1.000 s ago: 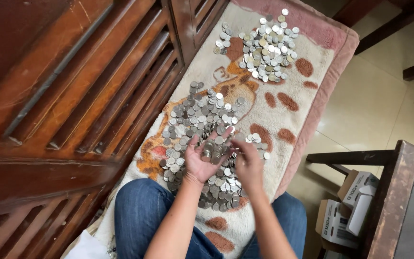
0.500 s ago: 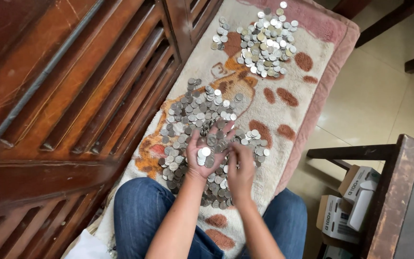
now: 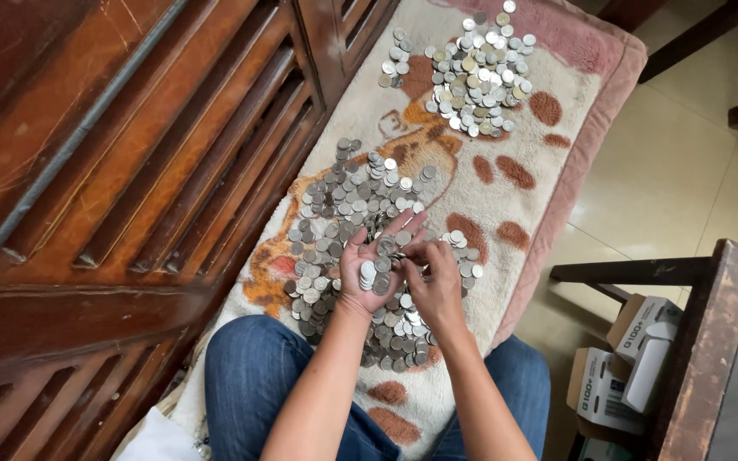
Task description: The person sits on a rug and sorts a large pile of coins by hand, separating them into smaller piles and stacking them. The person occasionally moves coins between piles and forms neat stacks.
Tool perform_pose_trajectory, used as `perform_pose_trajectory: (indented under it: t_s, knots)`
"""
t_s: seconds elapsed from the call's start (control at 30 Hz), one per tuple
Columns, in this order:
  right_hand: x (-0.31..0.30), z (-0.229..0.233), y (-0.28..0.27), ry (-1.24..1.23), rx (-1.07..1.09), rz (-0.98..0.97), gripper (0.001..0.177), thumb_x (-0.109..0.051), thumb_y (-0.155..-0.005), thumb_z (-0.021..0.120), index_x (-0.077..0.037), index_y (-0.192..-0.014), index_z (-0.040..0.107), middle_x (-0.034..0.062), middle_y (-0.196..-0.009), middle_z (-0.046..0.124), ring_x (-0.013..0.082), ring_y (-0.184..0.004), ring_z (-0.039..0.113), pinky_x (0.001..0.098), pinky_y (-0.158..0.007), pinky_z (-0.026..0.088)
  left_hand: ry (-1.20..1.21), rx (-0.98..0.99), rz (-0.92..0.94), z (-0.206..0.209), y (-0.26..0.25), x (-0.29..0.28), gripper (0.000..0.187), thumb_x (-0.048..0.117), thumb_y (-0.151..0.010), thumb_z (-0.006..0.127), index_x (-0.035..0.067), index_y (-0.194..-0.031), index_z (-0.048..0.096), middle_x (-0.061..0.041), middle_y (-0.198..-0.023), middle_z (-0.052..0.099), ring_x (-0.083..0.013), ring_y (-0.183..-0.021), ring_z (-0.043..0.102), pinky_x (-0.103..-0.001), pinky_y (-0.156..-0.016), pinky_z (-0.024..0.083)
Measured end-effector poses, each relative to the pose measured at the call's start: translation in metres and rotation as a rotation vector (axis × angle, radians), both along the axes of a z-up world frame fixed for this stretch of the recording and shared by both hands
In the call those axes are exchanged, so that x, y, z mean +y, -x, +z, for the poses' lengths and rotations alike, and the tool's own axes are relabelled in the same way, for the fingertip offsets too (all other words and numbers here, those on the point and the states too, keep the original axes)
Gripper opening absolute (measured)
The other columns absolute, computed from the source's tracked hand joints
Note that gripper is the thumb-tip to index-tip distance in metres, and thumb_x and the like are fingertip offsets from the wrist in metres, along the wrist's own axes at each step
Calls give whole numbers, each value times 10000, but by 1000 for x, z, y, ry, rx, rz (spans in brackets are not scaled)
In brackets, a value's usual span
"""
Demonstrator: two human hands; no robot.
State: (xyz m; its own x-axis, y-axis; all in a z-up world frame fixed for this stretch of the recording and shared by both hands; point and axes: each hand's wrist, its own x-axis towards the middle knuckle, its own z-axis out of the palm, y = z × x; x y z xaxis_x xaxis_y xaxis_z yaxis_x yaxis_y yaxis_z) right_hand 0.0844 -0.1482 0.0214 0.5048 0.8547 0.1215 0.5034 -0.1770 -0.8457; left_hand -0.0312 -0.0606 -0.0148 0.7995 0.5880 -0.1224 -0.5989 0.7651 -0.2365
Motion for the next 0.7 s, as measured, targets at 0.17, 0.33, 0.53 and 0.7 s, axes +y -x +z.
perform_pose_trajectory:
  t_s: [0.17,0.33,0.53,0.7]
  knots:
    - [-4,11,-4,-153,727,-154,133,37,-1014,730,-15,-1133,703,150,-1144,731,238,-1013,760,315,-859,664,-11,-18,-8,5,4,-4,941,475,-973,620,23,-1756,357,-233,-1824,308,-461,-1603,414,-575,-1221,487]
    - [4,55,3,-183,1223,-165,184,34,-1051,600,-6,-1189,714,111,-1045,712,217,-875,729,371,-794,690,-32,-70,-48,5,3,-3,1000,511,-946,653,68,-1776,315,-228,-1829,285,-464,-1537,505,-609,-1036,612]
    - [25,-4,1,388,167,-96,425,-495,-856,980,-173,-1082,816,54,-844,720,242,-804,711,412,-749,572,-43,-12,-21,20,-2,-7,999,549,-973,592,75,-1789,264,-287,-1785,347,-464,-1540,500,-580,-1150,564]
    - [23,40,12,195,475,-169,197,-199,-891,912,-70,-921,767,81,-814,712,187,-776,652,367,-713,556,-1,30,-41,14,1,-8,961,554,-960,621,62,-1748,375,-291,-1627,570,-350,-1230,744,-499,-950,653]
